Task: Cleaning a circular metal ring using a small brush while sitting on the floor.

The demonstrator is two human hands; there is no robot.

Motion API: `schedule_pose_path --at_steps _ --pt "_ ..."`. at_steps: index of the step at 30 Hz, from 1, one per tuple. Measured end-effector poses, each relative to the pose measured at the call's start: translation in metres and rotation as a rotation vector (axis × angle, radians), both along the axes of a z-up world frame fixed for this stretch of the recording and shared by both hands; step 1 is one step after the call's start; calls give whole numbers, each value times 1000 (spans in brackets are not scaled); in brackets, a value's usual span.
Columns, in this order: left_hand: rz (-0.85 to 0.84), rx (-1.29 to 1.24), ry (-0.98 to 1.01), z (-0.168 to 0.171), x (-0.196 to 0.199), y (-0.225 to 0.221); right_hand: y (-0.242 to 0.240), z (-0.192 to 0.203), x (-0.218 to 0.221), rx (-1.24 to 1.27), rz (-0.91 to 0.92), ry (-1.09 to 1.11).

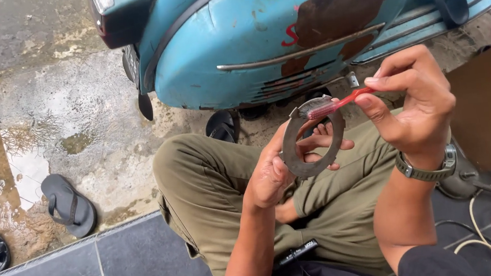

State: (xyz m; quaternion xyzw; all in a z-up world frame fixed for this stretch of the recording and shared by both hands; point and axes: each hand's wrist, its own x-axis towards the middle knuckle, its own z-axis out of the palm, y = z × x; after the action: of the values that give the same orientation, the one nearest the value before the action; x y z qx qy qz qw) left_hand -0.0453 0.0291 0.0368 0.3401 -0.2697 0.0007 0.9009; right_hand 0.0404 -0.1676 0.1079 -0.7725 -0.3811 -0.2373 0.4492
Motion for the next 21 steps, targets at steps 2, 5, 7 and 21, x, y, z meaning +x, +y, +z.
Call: schedule_pose_path --at_steps 2,5,7,21 --pt "-11 29 21 10 12 7 4 -3 11 17 22 11" --pt "-1 75 18 20 34 16 6 -2 34 19 38 -13" --pt "17 93 -12 27 52 21 6 2 49 6 28 -53" --pt "-58 143 -10 21 134 30 8 -17 110 -83 -21 -196"
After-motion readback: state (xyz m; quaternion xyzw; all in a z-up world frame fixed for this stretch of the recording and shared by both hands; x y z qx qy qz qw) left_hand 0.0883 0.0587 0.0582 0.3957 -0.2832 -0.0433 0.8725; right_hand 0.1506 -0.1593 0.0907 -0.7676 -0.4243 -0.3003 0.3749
